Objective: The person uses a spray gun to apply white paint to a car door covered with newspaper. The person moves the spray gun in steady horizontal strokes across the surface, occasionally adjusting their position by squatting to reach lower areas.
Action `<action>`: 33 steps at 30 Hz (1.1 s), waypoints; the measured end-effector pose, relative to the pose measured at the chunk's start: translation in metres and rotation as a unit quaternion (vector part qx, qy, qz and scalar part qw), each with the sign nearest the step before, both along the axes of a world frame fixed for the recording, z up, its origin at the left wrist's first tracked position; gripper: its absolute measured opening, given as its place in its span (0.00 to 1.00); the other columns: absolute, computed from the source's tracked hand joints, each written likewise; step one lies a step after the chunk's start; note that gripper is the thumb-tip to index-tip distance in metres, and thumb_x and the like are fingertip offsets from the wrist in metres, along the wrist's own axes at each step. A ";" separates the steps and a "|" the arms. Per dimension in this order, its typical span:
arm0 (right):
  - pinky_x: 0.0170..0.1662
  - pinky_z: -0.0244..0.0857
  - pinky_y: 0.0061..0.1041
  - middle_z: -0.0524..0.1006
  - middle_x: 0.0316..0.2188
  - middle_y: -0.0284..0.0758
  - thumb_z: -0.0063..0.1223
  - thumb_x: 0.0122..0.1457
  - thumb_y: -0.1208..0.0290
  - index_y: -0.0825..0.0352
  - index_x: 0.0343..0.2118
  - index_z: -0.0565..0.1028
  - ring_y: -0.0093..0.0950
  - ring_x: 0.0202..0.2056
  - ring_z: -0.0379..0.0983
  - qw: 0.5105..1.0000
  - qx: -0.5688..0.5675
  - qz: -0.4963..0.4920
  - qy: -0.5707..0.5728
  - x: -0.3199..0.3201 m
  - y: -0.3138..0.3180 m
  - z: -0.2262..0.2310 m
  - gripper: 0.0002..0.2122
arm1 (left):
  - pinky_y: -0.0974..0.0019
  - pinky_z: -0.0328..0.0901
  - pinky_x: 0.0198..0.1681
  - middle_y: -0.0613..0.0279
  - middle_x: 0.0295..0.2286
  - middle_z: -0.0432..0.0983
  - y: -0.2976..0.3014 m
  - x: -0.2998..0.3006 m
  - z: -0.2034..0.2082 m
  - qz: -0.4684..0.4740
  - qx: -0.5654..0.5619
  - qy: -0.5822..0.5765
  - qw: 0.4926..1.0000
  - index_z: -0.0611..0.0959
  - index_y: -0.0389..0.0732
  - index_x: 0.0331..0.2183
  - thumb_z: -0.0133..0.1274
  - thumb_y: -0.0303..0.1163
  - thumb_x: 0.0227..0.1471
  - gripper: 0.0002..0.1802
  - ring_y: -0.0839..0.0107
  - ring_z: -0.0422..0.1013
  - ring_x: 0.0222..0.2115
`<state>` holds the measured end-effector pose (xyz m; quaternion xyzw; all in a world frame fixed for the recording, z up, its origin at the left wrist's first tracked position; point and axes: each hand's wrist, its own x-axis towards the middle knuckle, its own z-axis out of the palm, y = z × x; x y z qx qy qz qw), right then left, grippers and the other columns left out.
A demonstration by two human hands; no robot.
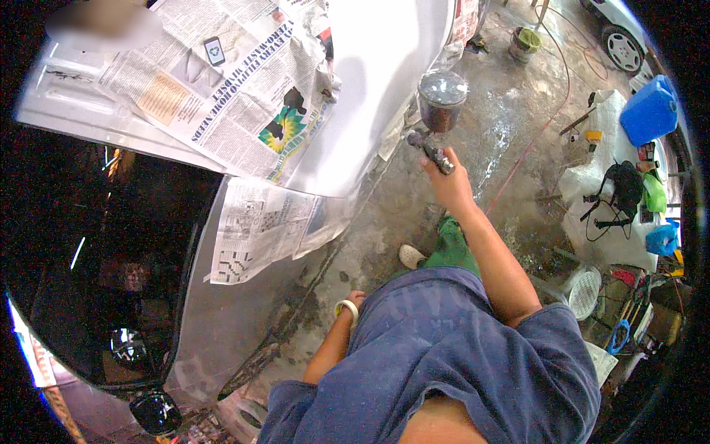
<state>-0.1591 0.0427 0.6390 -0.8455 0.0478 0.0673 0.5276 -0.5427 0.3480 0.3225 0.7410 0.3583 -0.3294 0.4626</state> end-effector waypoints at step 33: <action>0.41 0.68 0.37 0.79 0.32 0.46 0.60 0.57 0.51 0.64 0.46 0.74 0.42 0.37 0.78 0.993 0.019 0.114 -0.006 0.014 -0.017 0.085 0.22 | 0.61 0.71 0.36 0.59 0.30 0.80 -0.001 0.004 0.000 -0.116 0.019 -0.107 0.987 0.83 0.39 0.35 0.50 0.32 0.51 0.11 0.67 0.75 0.31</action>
